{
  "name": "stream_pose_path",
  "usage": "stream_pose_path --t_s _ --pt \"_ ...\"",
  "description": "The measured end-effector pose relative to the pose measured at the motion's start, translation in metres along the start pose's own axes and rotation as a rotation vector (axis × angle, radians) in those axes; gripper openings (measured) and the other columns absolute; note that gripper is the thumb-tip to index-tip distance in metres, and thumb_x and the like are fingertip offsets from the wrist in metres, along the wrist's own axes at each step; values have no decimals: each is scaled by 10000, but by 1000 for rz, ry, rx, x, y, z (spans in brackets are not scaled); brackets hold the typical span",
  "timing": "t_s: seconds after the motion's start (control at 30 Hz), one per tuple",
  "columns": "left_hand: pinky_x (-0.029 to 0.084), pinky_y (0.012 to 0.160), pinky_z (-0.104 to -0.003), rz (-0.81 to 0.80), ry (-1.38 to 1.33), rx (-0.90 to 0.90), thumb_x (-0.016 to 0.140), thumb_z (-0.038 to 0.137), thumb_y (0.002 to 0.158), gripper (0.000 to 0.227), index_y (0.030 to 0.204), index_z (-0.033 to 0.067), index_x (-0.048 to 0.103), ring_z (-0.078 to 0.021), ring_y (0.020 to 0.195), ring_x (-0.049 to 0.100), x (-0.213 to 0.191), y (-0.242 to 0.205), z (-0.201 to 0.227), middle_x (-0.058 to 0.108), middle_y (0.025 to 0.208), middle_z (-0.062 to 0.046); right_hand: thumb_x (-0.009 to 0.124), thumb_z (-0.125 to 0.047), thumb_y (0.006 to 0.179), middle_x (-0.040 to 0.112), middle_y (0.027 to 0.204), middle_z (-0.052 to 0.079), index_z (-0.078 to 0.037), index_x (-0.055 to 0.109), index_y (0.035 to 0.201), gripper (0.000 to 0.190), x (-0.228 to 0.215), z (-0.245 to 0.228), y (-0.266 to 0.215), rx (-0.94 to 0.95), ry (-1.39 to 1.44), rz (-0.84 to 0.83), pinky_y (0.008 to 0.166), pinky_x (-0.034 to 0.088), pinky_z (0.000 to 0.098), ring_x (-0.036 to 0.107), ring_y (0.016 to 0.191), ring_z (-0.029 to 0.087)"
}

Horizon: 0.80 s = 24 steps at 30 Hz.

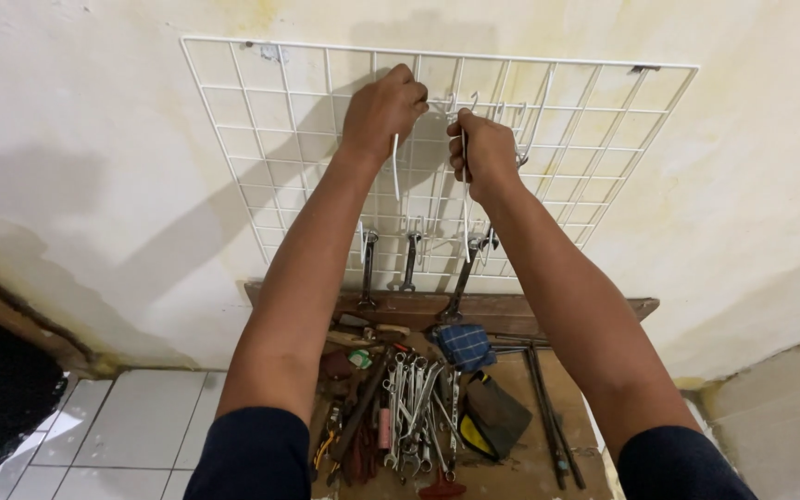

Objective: The person hangs wrenches on a white wall grid using white plastic hooks. They then sit on the floor and wipe several wrenches with a cloth before hanging them on the grid.

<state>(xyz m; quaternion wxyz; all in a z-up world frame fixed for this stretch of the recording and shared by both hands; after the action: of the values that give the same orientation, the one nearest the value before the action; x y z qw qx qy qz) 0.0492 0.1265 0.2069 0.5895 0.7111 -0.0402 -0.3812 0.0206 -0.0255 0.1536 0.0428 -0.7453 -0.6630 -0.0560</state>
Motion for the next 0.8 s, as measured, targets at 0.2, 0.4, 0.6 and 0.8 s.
stream_pose_path --t_s 0.2,0.4,0.6,0.8 --pt "559 686 -395 -47 -71 -118 740 188 902 123 976 103 789 -227 725 675 2 13 -2 720 923 -18 524 -252 1054 495 620 19 -89 600 775 331 1 -5 7 24 -108 -24 451 332 270 432 500 125" --pt "545 627 -299 -42 -407 -122 804 208 859 155 1011 186 827 -114 632 678 -6 24 3 785 860 13 533 -279 1037 501 610 24 -82 627 769 346 3 -5 12 60 -179 -16 455 316 287 420 487 126" --pt "582 663 -300 -95 -392 -166 766 208 886 112 964 162 832 -120 682 729 2 29 5 809 889 -2 574 -280 1010 466 604 17 -91 602 718 349 3 -8 10 57 -234 -35 459 287 269 375 494 123" --pt "591 688 -325 -134 -377 -242 785 213 869 208 1053 121 815 -173 713 748 21 23 -6 810 944 -64 546 -278 1042 476 604 14 -98 613 753 347 1 -1 21 74 -228 -14 467 298 278 398 493 127"
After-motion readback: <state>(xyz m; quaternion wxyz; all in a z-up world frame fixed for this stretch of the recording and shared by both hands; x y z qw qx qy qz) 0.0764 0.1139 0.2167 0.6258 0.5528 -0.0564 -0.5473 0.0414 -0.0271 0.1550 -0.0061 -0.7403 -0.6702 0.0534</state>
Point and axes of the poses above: each hand's wrist, its own y-axis towards the middle knuckle, its own x-axis out of the palm, z = x × y, the point moved 9 cm from there along y, towards the middle knuckle
